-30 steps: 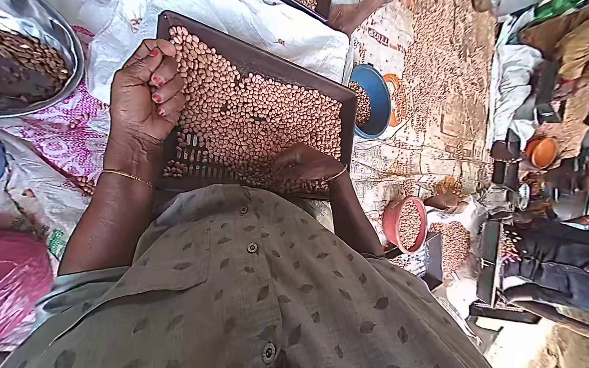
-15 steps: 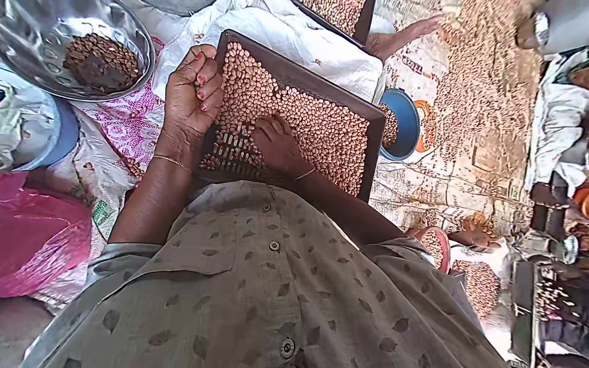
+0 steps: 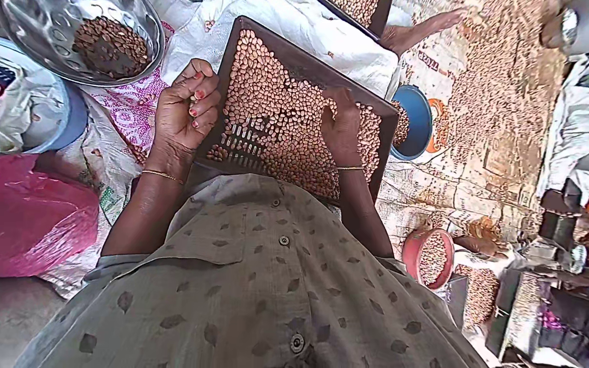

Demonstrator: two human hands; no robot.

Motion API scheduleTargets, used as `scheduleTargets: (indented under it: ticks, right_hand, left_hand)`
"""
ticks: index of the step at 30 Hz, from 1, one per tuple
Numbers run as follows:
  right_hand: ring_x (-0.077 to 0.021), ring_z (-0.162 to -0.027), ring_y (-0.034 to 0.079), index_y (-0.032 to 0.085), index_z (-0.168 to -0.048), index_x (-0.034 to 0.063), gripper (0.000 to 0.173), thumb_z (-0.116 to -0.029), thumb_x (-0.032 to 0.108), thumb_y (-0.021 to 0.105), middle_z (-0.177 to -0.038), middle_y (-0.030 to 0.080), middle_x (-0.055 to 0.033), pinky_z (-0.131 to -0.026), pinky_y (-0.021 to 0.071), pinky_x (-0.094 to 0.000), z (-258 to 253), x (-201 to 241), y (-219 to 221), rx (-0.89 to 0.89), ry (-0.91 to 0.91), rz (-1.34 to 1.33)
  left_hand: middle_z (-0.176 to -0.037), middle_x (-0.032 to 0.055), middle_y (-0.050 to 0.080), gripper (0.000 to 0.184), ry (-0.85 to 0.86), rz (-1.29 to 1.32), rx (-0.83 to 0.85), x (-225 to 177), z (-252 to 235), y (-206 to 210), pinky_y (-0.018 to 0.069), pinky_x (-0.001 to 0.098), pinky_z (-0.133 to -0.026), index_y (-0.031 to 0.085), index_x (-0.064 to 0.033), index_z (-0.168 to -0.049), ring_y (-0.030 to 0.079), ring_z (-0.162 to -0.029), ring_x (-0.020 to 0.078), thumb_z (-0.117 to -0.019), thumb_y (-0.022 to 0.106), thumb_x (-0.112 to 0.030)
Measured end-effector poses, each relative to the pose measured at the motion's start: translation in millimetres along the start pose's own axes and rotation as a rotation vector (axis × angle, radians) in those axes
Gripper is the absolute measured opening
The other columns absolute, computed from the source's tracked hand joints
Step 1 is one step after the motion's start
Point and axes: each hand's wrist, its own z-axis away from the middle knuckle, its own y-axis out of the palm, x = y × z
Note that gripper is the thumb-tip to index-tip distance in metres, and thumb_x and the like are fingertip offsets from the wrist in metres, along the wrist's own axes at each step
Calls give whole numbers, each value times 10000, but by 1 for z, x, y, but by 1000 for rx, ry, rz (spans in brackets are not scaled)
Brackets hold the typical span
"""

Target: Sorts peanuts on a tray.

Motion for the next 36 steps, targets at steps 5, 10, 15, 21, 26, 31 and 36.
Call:
scheduleTargets:
  ticks: [5, 10, 15, 21, 26, 31, 36]
  right_hand:
    - [-298, -1183, 655, 710, -1239, 7, 362, -932, -87, 541, -1256, 689, -175, -1007, 538, -423, 3, 96, 76, 602, -558, -359]
    - [-343, -1156, 609, 785, -957, 75, 232, -901, -35, 589, -1033, 720, -115, -999, 437, -515, 2, 94, 85, 783, -718, -87]
    - [-261, -949, 704, 724, -966, -61, 289, -842, -151, 479, -1004, 733, -185, -865, 563, -403, -31, 34, 36, 346, -319, -398]
    - [-377, -1338, 541, 696, -1279, 40, 367, -916, 61, 646, -1397, 617, -188, -1082, 450, -521, -36, 48, 74, 207, -456, -159]
    - [-380, -1388, 487, 727, -1197, 113, 291, -963, 272, 656, -1400, 612, -145, -1145, 337, -605, -36, 26, 94, 289, -489, 107]
    - [-409, -1153, 634, 723, -1081, 4, 189, -957, 124, 645, -1176, 681, -221, -999, 505, -528, -28, -34, 42, 244, -238, 169]
    - [-361, -1014, 695, 733, -1085, -14, 181, -946, 30, 625, -1082, 718, -216, -926, 531, -554, 16, -53, -26, 545, -12, -28]
  left_hand:
    - [-743, -23, 529, 227, 25, 66, 0, -1, -1, -6, 361, 107, -405, 540, -118, -961, 443, -473, 3, -1045, 334, -73]
    - [-735, -31, 529, 224, 29, 73, -10, -1, 3, -7, 371, 105, -408, 545, -125, -969, 446, -470, 2, -1051, 341, -81]
    - [-706, -35, 516, 260, 53, 43, 3, 0, -2, -6, 356, 108, -412, 536, -124, -966, 438, -472, 3, -1055, 297, -74]
    - [-712, -25, 522, 251, 64, 26, 10, 1, -1, -5, 374, 110, -415, 539, -114, -978, 455, -476, 10, -1052, 305, -63]
    - [-710, -30, 524, 249, 84, 59, -15, 0, 3, -7, 378, 113, -410, 539, -119, -990, 458, -469, 10, -1061, 302, -89]
    - [-715, -23, 530, 259, 90, 52, -16, 0, 1, -7, 383, 114, -413, 538, -112, -999, 469, -474, 17, -1068, 289, -93]
    - [-639, -76, 494, 293, 65, -223, -8, 2, 2, -2, 360, 111, -402, 559, -143, -988, 426, -449, -7, -1093, 288, -107]
